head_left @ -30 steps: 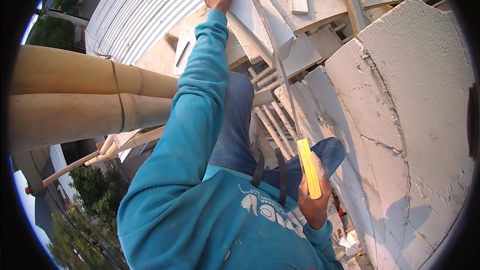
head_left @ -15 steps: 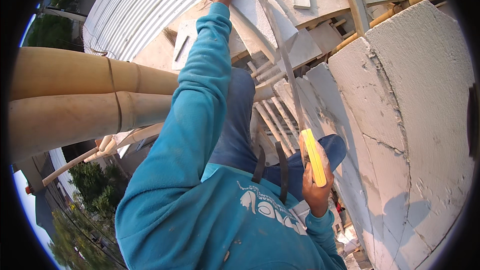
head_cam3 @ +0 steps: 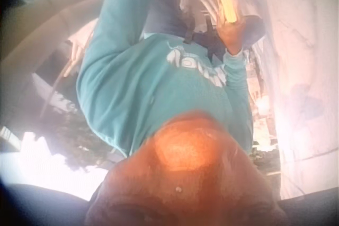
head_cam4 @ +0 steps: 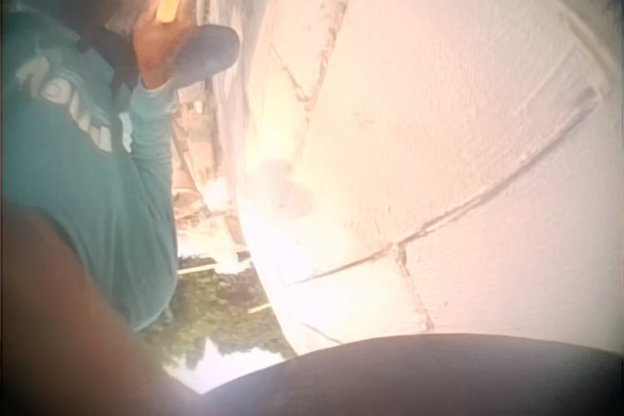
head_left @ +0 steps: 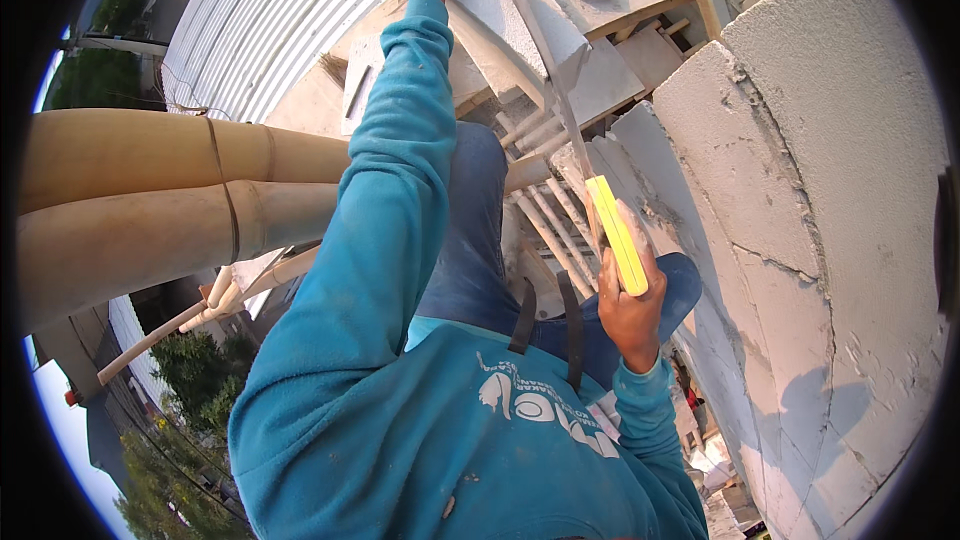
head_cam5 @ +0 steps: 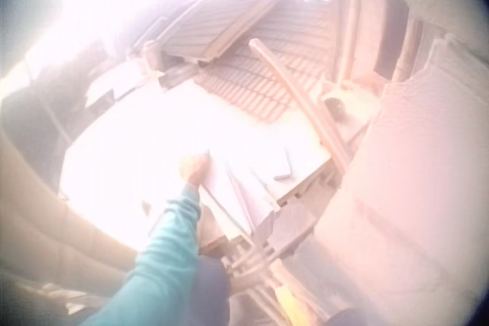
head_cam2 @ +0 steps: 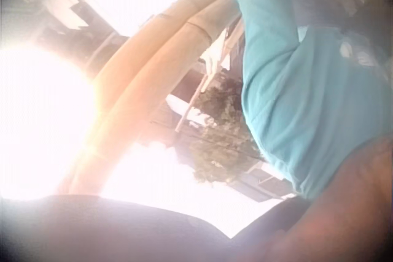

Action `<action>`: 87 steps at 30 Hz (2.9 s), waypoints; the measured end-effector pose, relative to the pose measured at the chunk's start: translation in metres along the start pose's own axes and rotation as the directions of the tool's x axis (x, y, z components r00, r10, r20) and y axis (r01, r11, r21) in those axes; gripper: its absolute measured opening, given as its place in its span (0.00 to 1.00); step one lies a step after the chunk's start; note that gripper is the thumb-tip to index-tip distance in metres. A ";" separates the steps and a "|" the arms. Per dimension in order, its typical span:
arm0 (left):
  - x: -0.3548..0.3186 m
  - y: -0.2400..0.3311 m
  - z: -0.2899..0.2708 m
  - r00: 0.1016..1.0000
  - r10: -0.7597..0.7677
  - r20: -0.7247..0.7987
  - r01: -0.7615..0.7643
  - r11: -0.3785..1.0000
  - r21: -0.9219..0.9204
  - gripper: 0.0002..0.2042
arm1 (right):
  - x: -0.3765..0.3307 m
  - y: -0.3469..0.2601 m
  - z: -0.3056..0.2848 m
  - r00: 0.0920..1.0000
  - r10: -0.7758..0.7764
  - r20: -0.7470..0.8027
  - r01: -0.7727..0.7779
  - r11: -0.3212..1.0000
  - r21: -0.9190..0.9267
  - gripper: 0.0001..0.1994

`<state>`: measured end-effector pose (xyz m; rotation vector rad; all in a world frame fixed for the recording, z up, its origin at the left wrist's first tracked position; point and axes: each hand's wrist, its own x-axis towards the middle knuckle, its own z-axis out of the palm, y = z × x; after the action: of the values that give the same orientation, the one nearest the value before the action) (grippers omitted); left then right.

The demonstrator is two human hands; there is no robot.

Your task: The person climbs onto a bamboo scaffold and uses a hand saw to cut a white foam board into smaller pieces. They position the board, saw through it, and then place the cut piece aside.

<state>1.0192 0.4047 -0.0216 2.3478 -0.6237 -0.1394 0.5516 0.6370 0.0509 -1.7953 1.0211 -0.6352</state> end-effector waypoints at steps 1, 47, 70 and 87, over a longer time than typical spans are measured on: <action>0.001 0.002 0.000 1.000 -0.003 -0.003 0.003 1.000 -0.002 0.42 | 0.032 -0.014 0.007 1.000 0.006 0.020 -0.005 1.000 -0.020 0.18; 0.013 -0.010 -0.003 0.999 -0.050 0.021 0.049 0.997 0.064 0.60 | 0.012 -0.017 0.014 0.938 0.331 0.104 -0.334 0.943 0.006 0.31; 0.009 -0.002 0.004 1.000 0.002 0.018 -0.003 0.997 0.073 0.47 | 0.039 -0.007 0.009 0.994 0.094 0.057 -0.092 0.995 -0.025 0.28; 0.011 0.003 -0.002 0.999 0.047 -0.004 -0.047 0.996 0.077 0.29 | 0.046 -0.002 0.027 0.996 -0.018 -0.090 0.020 1.000 0.021 0.12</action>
<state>1.0278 0.3985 -0.0174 2.4046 -0.6918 -0.0881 0.5977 0.6107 0.0408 -1.7721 1.0543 -0.7420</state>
